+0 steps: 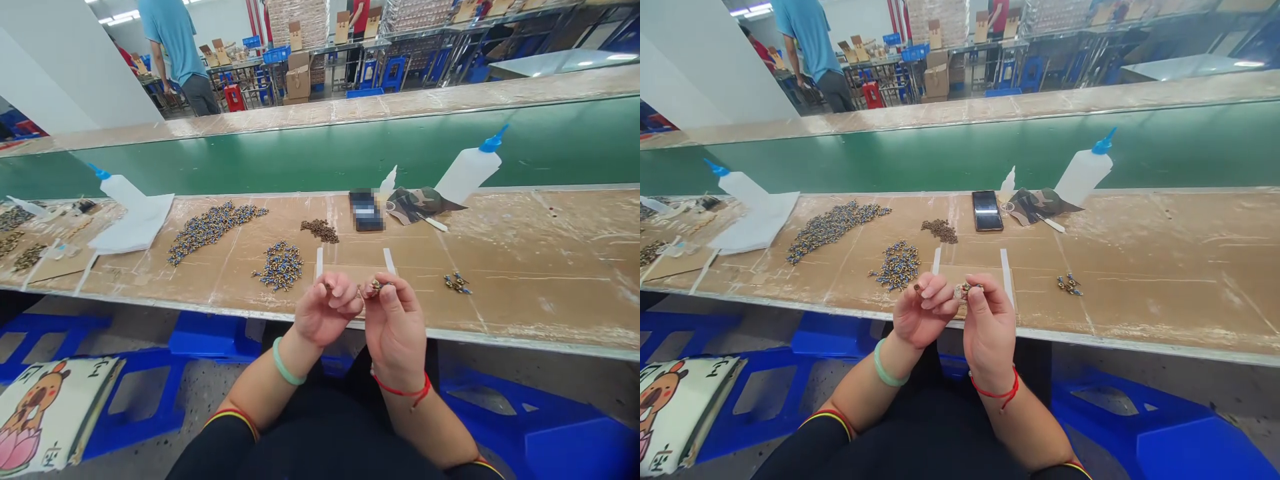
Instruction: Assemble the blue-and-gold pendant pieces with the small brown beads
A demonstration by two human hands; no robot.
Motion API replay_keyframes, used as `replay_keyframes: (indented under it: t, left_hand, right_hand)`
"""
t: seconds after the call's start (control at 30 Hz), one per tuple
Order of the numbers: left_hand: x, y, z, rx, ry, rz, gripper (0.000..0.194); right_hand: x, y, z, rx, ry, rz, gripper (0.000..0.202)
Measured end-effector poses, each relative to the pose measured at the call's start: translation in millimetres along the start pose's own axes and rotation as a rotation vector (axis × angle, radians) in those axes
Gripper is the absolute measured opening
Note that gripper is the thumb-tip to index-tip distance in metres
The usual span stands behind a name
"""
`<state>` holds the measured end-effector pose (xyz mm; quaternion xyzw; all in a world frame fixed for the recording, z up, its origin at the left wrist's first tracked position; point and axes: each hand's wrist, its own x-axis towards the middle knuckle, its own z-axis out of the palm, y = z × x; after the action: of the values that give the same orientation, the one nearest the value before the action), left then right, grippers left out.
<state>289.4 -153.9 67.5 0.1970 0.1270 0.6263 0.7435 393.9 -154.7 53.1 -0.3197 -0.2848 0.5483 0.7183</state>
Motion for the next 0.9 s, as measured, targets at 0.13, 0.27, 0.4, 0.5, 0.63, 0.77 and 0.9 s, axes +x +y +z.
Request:
replay_keyframes:
  t: [0.13, 0.27, 0.4, 0.5, 0.63, 0.77, 0.9]
  left_hand:
    - [-2, 1, 1.1, -0.024, 0.019, -0.001, 0.047]
    - [-4, 3, 2.7, -0.063, 0.013, -0.021, 0.048]
    - [-9, 3, -1.0, -0.081, 0.032, -0.006, 0.050]
    - [-14, 4, -11.1, -0.087, 0.061, 0.031, 0.053]
    - [-20, 6, -37.0, -0.060, 0.053, 0.056, 0.054]
    - [-25, 1, -73.4, -0.027, 0.048, 0.060, 0.052]
    - [-25, -16, -106.5, -0.006, 0.103, 0.071, 0.047]
  right_hand:
    - [1, -1, -1, -0.032, -0.026, -0.028, 0.025]
    - [4, -2, -6, -0.098, -0.015, -0.044, 0.026]
    - [4, -3, -24, -0.174, 0.016, -0.018, 0.026]
    - [5, 0, -41, -0.220, 0.035, -0.009, 0.024]
    - [13, 10, -60, -0.257, 0.076, -0.004, 0.028]
    - [19, 21, -81, -0.303, 0.088, 0.049, 0.034]
    - [23, 29, -114, -0.407, 0.101, 0.080, 0.035]
